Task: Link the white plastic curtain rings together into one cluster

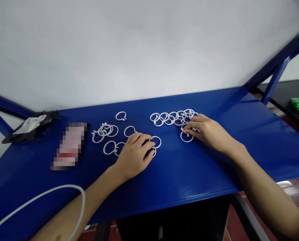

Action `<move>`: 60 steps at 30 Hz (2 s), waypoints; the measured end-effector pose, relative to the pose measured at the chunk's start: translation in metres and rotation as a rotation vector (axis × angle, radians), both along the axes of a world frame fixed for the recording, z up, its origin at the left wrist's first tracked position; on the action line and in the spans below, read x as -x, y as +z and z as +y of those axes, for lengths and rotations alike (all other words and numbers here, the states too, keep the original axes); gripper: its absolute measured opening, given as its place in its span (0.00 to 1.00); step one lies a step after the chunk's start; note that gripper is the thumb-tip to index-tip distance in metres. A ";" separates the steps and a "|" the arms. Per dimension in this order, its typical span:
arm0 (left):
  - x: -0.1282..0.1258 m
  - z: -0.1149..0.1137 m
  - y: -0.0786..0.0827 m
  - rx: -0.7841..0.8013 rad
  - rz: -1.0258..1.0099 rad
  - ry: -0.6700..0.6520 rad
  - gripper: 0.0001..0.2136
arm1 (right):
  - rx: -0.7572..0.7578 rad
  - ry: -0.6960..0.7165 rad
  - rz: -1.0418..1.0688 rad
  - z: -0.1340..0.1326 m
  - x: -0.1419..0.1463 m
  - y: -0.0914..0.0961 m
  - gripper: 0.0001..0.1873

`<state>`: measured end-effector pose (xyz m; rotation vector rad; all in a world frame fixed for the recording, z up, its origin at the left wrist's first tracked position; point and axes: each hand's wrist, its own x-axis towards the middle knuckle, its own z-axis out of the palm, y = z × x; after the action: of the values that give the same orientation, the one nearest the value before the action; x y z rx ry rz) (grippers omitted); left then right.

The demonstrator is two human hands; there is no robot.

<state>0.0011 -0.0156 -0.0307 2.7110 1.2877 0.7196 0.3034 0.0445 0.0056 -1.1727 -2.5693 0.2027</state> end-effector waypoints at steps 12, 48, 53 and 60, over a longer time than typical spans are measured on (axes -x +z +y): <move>-0.001 0.001 0.006 -0.153 -0.109 0.086 0.04 | -0.145 -0.113 0.035 -0.005 0.012 -0.004 0.11; -0.014 -0.018 0.018 0.243 -0.653 0.072 0.06 | 0.427 0.116 0.707 -0.060 0.079 -0.013 0.08; -0.019 -0.022 0.019 0.178 -0.657 -0.026 0.06 | 0.353 0.236 0.669 -0.062 0.075 -0.014 0.06; -0.021 -0.029 0.023 -0.100 -0.459 -0.124 0.09 | 0.256 0.376 0.494 -0.064 0.069 -0.017 0.10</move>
<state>0.0223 -0.0450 -0.0075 2.4528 0.9890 1.3208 0.2339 -0.0190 -0.0118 -0.5926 -2.3258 0.8160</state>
